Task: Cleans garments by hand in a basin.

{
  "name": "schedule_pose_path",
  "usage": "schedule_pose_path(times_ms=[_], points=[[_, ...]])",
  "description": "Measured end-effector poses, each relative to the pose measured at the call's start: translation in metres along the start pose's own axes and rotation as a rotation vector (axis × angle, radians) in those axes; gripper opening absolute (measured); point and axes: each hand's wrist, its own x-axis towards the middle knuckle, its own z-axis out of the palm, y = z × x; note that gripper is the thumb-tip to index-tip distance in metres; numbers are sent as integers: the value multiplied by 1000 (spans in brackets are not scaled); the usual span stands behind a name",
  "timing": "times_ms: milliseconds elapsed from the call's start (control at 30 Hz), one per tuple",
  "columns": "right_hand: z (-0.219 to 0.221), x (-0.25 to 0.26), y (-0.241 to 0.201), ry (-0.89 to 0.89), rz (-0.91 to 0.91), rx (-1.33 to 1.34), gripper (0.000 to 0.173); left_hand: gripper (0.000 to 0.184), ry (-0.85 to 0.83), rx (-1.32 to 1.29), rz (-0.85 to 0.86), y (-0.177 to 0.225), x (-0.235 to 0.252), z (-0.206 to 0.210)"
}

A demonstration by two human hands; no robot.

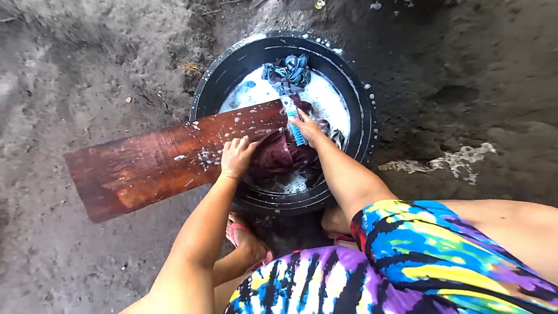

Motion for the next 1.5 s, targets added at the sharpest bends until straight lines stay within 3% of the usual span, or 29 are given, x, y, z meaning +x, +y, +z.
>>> schedule_pose_path(times_ms=[233, 333, 400, 467, 567, 633, 700, 833, 900, 967, 1033, 1200, 1233, 1367, 1433, 1500], points=[[31, -2, -30, 33, -165, -413, 84, 40, 122, 137, -20, 4, -39, 21], [67, -28, -55, 39, -160, -556, 84, 47, -59, 159, -77, 10, -43, 20], [103, -53, -62, -14, -239, -647, 80, 66, -269, 180, -154, 13, -46, 13], [130, -74, -52, -81, -337, -769, 76, 67, -330, 186, -225, 14, -51, 7], [106, -74, -20, -2, -246, -878, 72, 64, -347, 144, -301, 15, -52, 3], [77, -54, -20, 123, -48, -892, 74, 67, -339, 98, -331, 15, -49, 1], [79, -52, -30, 173, 74, -860, 77, 69, -369, 94, -345, 19, -48, -1], [155, -100, -47, -39, -114, -831, 75, 63, -450, 119, -431, 20, -42, -2], [139, -99, -34, -37, -113, -842, 73, 63, -433, 59, -418, 19, -45, -8], [95, -75, -23, 106, -12, -855, 73, 70, -422, 24, -410, 17, -43, -11], [80, -60, -24, 228, 89, -853, 74, 73, -441, 18, -416, 18, -41, -11], [157, -106, -47, -64, -87, -874, 73, 56, -390, 42, -438, 17, -44, -3], [148, -103, -44, -59, -92, -879, 72, 51, -352, 14, -423, 16, -46, -2], [79, -57, -27, 205, 80, -836, 73, 69, -378, 15, -403, 16, -40, -6], [105, -72, -32, 163, 43, -825, 75, 69, -430, 46, -416, 17, -40, -7], [143, -98, -42, 15, -79, -849, 74, 55, -414, 60, -440, 17, -38, -4]])
